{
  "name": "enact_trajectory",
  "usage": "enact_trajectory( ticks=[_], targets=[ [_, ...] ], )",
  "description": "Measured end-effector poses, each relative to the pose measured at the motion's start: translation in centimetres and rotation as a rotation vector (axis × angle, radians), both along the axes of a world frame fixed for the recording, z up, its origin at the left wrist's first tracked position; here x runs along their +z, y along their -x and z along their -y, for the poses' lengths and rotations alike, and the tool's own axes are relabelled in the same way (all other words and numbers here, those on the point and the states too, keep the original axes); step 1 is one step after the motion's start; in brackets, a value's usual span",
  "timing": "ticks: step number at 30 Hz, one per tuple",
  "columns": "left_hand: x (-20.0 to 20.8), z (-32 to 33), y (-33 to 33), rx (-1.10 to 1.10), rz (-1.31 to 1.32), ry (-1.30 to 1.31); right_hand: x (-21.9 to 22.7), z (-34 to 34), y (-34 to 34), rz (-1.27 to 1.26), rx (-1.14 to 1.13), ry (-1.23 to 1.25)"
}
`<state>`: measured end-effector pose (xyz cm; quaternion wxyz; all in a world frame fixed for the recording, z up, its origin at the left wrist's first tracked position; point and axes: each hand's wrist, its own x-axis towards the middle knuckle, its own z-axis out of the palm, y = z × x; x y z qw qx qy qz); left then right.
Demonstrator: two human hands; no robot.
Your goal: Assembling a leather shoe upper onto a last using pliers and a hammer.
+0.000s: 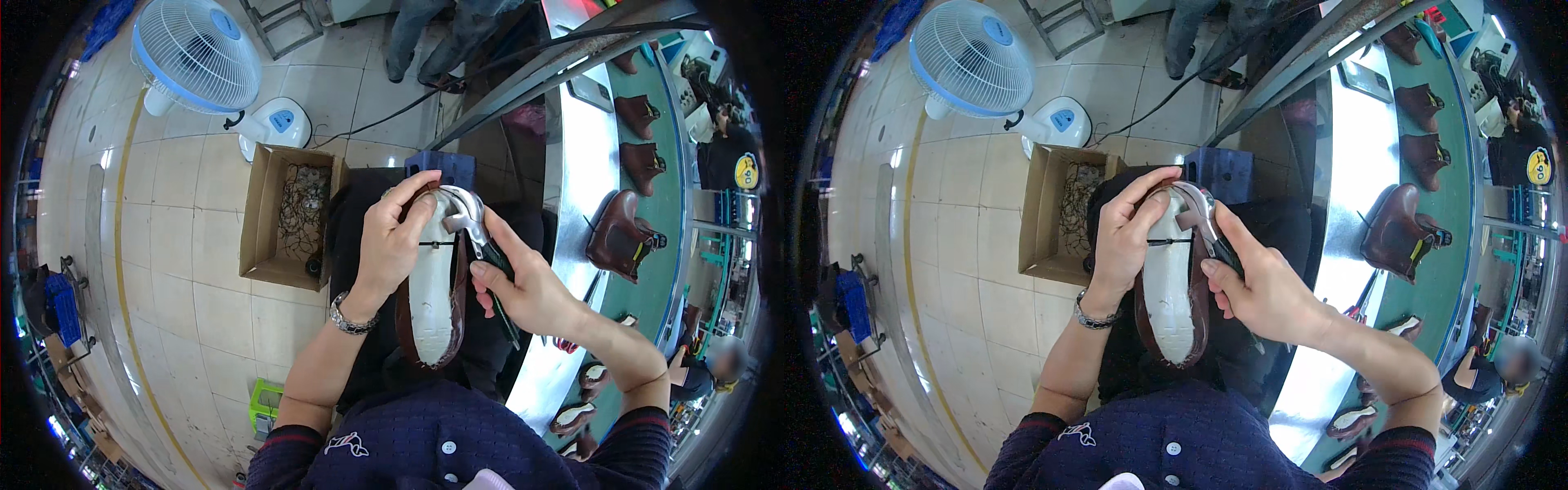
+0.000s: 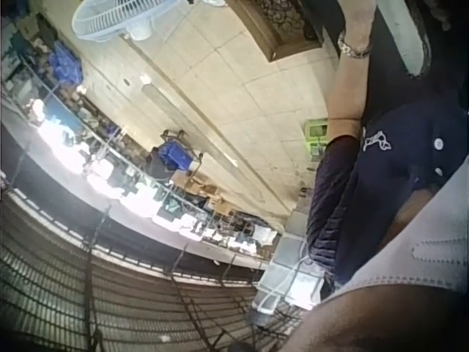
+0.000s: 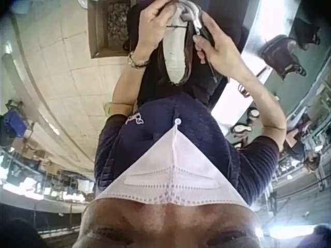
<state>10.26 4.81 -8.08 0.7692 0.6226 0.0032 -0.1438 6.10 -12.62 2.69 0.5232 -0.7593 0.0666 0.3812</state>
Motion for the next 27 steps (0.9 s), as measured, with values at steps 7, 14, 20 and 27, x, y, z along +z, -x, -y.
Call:
enact_trajectory(
  ticks=[7,14,20,27],
  targets=[
    [-0.1,-0.2,0.4,0.037,0.054,0.026,-0.9,-0.4,1.3,0.229,0.089,0.118],
    [0.4,-0.7,0.5,0.004,-0.186,0.377,0.1,0.8,0.5,0.267,0.211,0.203],
    [0.1,-0.1,0.4,0.026,-0.206,0.235,2.0,1.1,-1.0,0.297,0.415,0.417],
    [-0.5,-0.6,0.5,0.051,0.142,-0.148,5.3,-0.6,-2.3,0.659,0.375,0.435]
  ],
)
